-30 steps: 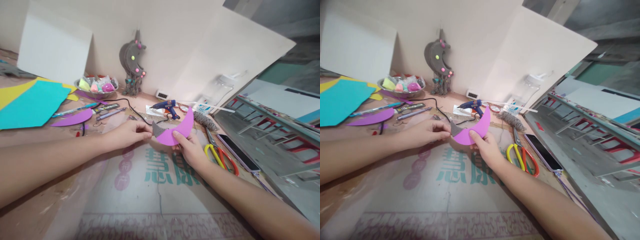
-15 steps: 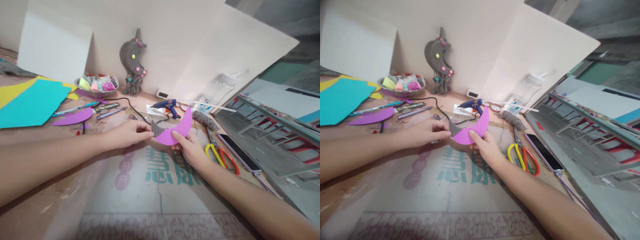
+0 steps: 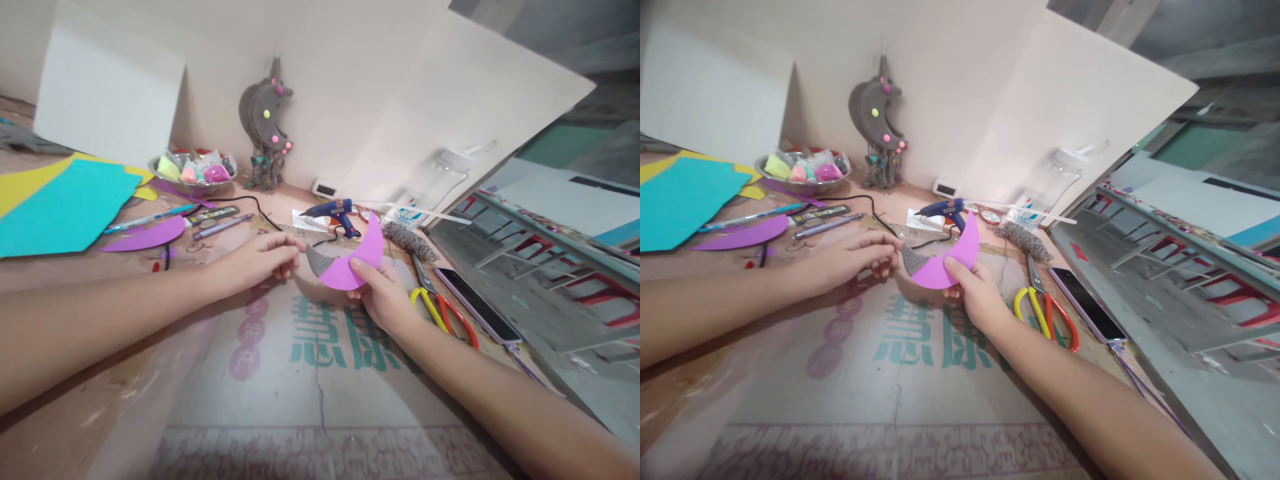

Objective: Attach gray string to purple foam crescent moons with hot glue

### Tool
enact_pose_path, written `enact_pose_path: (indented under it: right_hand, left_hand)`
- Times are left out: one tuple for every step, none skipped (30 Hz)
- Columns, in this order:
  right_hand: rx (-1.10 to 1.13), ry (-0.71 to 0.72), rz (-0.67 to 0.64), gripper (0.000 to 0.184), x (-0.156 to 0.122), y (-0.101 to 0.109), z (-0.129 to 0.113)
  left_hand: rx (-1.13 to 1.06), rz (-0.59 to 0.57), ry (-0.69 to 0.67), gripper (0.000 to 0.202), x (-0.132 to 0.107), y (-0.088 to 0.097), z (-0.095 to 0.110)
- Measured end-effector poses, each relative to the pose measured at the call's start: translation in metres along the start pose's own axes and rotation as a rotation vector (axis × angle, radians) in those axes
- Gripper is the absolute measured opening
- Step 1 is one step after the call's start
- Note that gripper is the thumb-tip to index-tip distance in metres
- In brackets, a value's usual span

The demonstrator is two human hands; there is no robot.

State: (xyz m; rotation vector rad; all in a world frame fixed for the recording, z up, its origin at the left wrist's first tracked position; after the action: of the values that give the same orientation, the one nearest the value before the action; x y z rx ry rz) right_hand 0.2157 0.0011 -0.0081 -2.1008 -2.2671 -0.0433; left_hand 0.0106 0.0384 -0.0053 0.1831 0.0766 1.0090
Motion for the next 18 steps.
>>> enact_pose_path:
  right_hand:
    - [0.01, -0.008, -0.007, 0.032, 0.001, 0.0, 0.001]
    - [0.01, -0.017, -0.017, 0.032, 0.001, 0.0, 0.002]
    - [0.002, -0.023, -0.028, 0.032, 0.001, 0.0, 0.003]
    - [-0.012, -0.023, -0.042, 0.033, 0.001, 0.0, 0.004]
    - [-0.031, -0.02, -0.056, 0.034, 0.001, -0.001, 0.005]
    - [-0.05, -0.012, -0.067, 0.036, 0.0, -0.001, 0.006]
    - [-0.066, -0.005, -0.076, 0.036, 0.0, -0.001, 0.006]
    - [-0.079, -0.002, -0.082, 0.037, -0.001, -0.002, 0.006]
    - [-0.086, -0.005, -0.089, 0.036, -0.001, -0.002, 0.005]
    - [-0.083, -0.014, -0.102, 0.035, 0.0, -0.002, 0.003]
    - [-0.069, -0.019, -0.124, 0.035, 0.001, -0.002, 0.0]
    - [-0.042, -0.017, -0.148, 0.038, 0.003, -0.001, -0.005]
    - [-0.005, -0.01, -0.164, 0.042, 0.005, 0.0, -0.01]
    - [0.038, 0.0, -0.168, 0.047, 0.008, 0.003, -0.015]
    - [0.079, 0.014, -0.153, 0.049, 0.012, 0.006, -0.02]
    - [0.105, 0.024, -0.121, 0.048, 0.015, 0.011, -0.023]
    - [0.107, 0.038, -0.083, 0.043, 0.019, 0.015, -0.025]
    - [0.078, 0.05, -0.053, 0.035, 0.022, 0.018, -0.026]
  left_hand:
    - [-0.002, 0.005, -0.007, 0.022, 0.0, 0.0, 0.001]
    - [0.03, -0.006, -0.018, 0.027, -0.001, 0.0, 0.002]
    - [0.085, -0.029, -0.029, 0.031, -0.002, 0.0, 0.003]
    - [0.147, -0.057, -0.039, 0.032, -0.003, -0.001, 0.004]
    - [0.203, -0.084, -0.048, 0.03, -0.004, -0.001, 0.005]
    - [0.245, -0.103, -0.054, 0.029, -0.004, -0.002, 0.006]
    - [0.274, -0.115, -0.06, 0.028, -0.005, -0.002, 0.007]
    - [0.293, -0.121, -0.064, 0.028, -0.006, -0.002, 0.007]
    - [0.307, -0.13, -0.066, 0.028, -0.006, -0.002, 0.007]
    - [0.316, -0.143, -0.063, 0.028, -0.006, -0.002, 0.007]
    - [0.324, -0.165, -0.054, 0.027, -0.007, -0.002, 0.007]
    - [0.335, -0.199, -0.046, 0.027, -0.007, -0.003, 0.006]
    - [0.354, -0.24, -0.046, 0.027, -0.007, -0.004, 0.005]
    - [0.381, -0.282, -0.059, 0.027, -0.008, -0.005, 0.005]
    - [0.412, -0.321, -0.083, 0.026, -0.008, -0.006, 0.005]
    - [0.445, -0.345, -0.114, 0.026, -0.009, -0.007, 0.005]
    - [0.472, -0.356, -0.143, 0.026, -0.009, -0.007, 0.006]
    - [0.489, -0.356, -0.163, 0.026, -0.009, -0.008, 0.006]
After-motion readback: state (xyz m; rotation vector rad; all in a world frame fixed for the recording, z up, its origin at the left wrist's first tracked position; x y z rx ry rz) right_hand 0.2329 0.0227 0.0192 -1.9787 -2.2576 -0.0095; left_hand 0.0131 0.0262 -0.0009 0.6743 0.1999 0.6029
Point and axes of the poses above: each hand's wrist, its own x-axis towards the middle knuckle, its own y-axis out of the back of the hand, z = x × y, the point moved 3 cm from there along x, towards the middle knuckle, and after that the axes turned 4 degrees about x, right-handed, at the moved point
